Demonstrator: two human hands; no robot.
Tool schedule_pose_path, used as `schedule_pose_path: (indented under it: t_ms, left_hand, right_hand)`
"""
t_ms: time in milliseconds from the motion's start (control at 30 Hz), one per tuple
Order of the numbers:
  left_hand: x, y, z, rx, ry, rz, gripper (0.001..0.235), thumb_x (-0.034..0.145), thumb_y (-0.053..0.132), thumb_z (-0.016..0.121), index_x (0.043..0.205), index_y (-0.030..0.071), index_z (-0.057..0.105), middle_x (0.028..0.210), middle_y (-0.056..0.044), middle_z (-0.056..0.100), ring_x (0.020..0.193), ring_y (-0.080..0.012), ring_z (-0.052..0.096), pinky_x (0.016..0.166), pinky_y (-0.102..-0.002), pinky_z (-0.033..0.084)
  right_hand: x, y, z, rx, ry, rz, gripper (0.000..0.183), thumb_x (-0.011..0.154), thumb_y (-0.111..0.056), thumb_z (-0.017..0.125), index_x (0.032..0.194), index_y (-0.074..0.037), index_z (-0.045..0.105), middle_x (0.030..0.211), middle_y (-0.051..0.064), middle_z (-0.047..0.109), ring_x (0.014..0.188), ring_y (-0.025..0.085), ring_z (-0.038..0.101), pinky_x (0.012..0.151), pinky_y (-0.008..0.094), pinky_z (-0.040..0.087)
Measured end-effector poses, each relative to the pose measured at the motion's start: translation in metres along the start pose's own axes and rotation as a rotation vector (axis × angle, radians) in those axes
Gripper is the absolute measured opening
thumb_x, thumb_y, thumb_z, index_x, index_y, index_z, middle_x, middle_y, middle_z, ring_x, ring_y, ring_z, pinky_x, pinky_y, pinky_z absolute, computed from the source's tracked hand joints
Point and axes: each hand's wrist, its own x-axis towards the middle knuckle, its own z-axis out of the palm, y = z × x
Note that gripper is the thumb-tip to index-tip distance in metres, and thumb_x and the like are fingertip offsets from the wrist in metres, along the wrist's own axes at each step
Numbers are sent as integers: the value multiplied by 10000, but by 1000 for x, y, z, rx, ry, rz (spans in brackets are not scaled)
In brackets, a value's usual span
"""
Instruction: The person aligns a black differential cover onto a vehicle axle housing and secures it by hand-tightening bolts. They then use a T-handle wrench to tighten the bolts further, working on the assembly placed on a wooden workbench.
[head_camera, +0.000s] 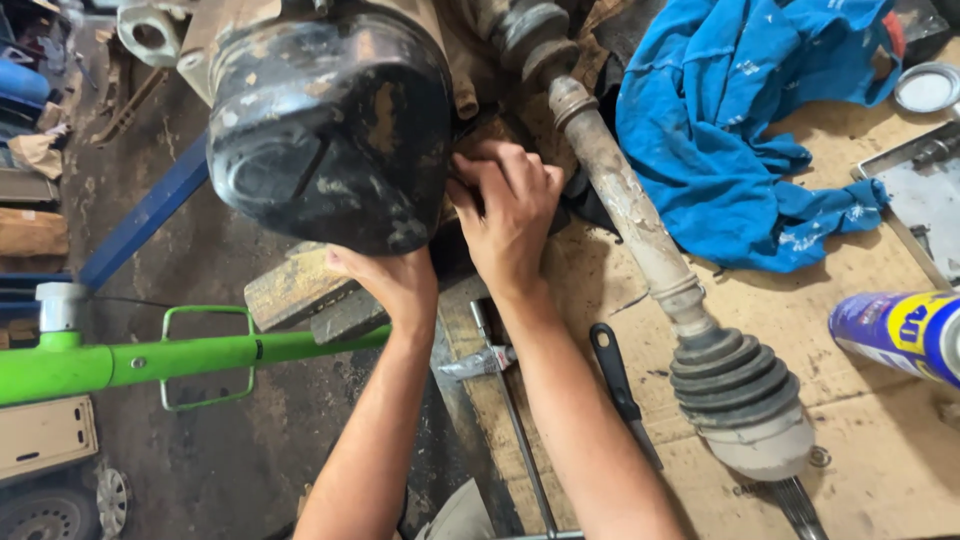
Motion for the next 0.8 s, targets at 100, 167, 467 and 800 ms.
schedule_pose_path:
  t_ms: [100, 167, 467, 800]
  left_hand:
    - [-2, -2, 0, 34, 16, 11, 830, 941, 265, 927, 1570, -76, 506, 1504, -389, 520, 1400, -591, 462, 1258, -669, 327]
    - [0, -7, 2, 35, 12, 23, 838, 925, 244, 943, 1555, -95, 505, 1485, -415, 526, 1371, -618, 469, 1237, -692, 326]
    - [24, 89, -58, -32, -58, 84, 684, 863, 240, 1022, 1356, 10, 608, 1279, -257, 670, 1220, -498, 642, 1155, -602, 432]
    - [-80, 51, -166, 94, -1042, 397, 556, 1066, 498, 733, 1473, 127, 656, 1332, -101, 658, 1247, -321, 602, 1154, -582, 350]
  right_hand:
    - [10, -9, -10, -10, -25, -50, 244, 1077, -327, 835, 1306, -245, 809, 1294, -31, 711, 1063, 235, 707, 923, 424, 432]
    - [10, -5, -7, -11, -19, -56, 157, 1068, -314, 844, 1206, -240, 826, 1217, -36, 710, 1015, 228, 697, 904, 420, 431]
    - [3, -39, -45, -32, -124, 118, 439, 967, -195, 931, 1343, -170, 707, 1278, 33, 666, 1177, 302, 689, 1010, 483, 475]
    - [-155, -136, -221, -539, -1307, 335, 827, 839, -468, 992, 1495, -178, 581, 1179, 70, 743, 1023, 284, 799, 781, 464, 646]
